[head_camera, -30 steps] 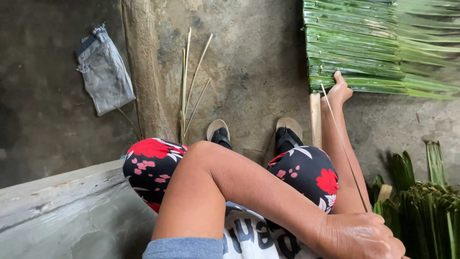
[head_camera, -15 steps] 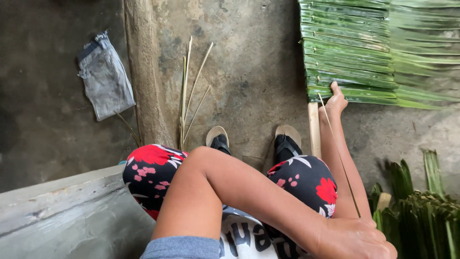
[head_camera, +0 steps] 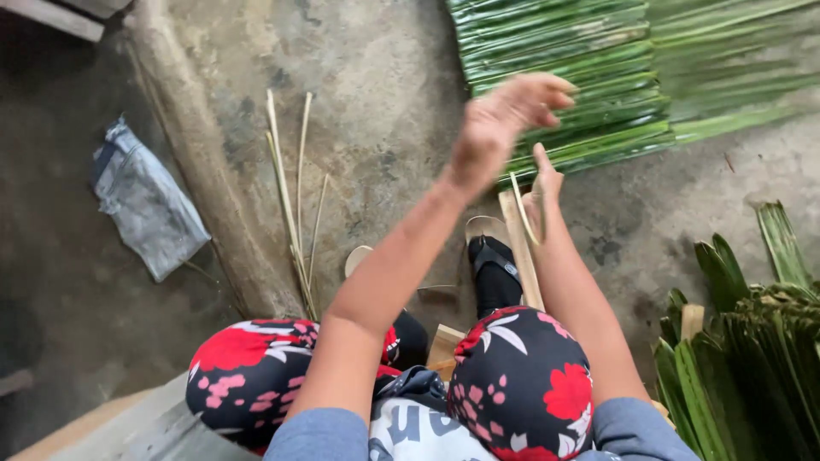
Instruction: Weaving palm leaves onto a wooden stick to create a thatched panel
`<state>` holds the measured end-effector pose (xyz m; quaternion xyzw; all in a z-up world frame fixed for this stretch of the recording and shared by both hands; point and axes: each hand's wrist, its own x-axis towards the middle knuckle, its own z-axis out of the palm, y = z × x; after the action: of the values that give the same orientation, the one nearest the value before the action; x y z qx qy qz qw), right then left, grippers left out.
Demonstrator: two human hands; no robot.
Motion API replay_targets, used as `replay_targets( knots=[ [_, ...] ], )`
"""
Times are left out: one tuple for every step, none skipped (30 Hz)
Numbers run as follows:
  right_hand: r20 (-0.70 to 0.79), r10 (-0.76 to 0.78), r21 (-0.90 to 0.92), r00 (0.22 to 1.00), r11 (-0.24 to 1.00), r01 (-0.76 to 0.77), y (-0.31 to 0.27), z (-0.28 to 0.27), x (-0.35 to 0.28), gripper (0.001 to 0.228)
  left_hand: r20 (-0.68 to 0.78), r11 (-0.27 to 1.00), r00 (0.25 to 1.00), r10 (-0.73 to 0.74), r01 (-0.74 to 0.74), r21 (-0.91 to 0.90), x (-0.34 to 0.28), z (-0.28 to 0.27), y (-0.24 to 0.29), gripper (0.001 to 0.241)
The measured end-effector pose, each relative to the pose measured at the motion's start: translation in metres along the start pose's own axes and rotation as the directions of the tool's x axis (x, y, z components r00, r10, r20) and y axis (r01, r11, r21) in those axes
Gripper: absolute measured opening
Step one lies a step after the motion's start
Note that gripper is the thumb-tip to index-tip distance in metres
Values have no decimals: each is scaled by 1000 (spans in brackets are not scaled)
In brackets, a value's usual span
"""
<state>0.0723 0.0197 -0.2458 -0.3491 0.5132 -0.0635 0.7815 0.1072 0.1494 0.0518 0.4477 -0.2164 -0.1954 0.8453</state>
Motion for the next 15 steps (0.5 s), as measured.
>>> replay_targets(
  knots=[
    [8, -32, 13, 999, 999, 32, 4, -1, 2, 53, -168, 988, 985, -32, 56, 145, 4, -25, -15, 59],
    [19, -62, 24, 998, 998, 62, 10, -1, 4, 53, -335, 951, 942, -33, 133, 280, 8, -50, -29, 69],
    [4, -62, 26, 998, 998, 62, -2, 8, -14, 53, -329, 952, 943, -46, 141, 272, 7, -60, -43, 69],
    [15, -51, 10, 999, 999, 51, -14, 19, -31, 53, -257, 988, 954, -153, 152, -23, 6, -70, -56, 89],
    [26, -39, -7, 999, 999, 39, -27, 29, -50, 53, -156, 933, 960, -232, 174, -314, 4, -80, -69, 110],
    [16, -42, -4, 999, 999, 42, -18, 26, -40, 53, -148, 930, 960, -238, 181, -320, 0, -96, -100, 110],
    [13, -35, 18, 999, 999, 35, -9, 22, -30, 49, -212, 965, 941, -263, 255, -67, -6, -111, -131, 104],
    [10, -27, 37, 1000, 999, 27, 0, 17, -22, 44, -281, 927, 922, -266, 325, 186, -14, -125, -162, 99],
    [1, -30, 37, 1000, 999, 30, -1, 15, -25, 44, -276, 927, 922, -273, 328, 180, -18, -122, -179, 99],
    [3, -19, 24, 1000, 1000, 19, -1, 14, -29, 46, -213, 565, 972, -97, 230, 792, -24, -119, -195, 80],
    [5, -9, 10, 1000, 1000, 9, -1, 12, -34, 49, -42, -98, 999, -8, 41, 994, -31, -116, -211, 63],
    [5, -10, 10, 1000, 1000, 10, -2, 13, -37, 49, -42, -98, 999, -7, 41, 994, -31, -110, -206, 63],
    [12, 3, -4, 1000, 1000, -3, -3, 15, -40, 53, -32, -164, 999, 31, 36, 986, -31, -105, -201, 72],
    [15, 19, -18, 1000, 1000, -18, -3, 13, -44, 57, -21, -228, 998, 63, 34, 973, -33, -98, -196, 81],
    [12, 20, -18, 1000, 1000, -20, -5, 13, -45, 57, -21, -227, 998, 59, 34, 973, -36, -98, -199, 81]
  ],
)
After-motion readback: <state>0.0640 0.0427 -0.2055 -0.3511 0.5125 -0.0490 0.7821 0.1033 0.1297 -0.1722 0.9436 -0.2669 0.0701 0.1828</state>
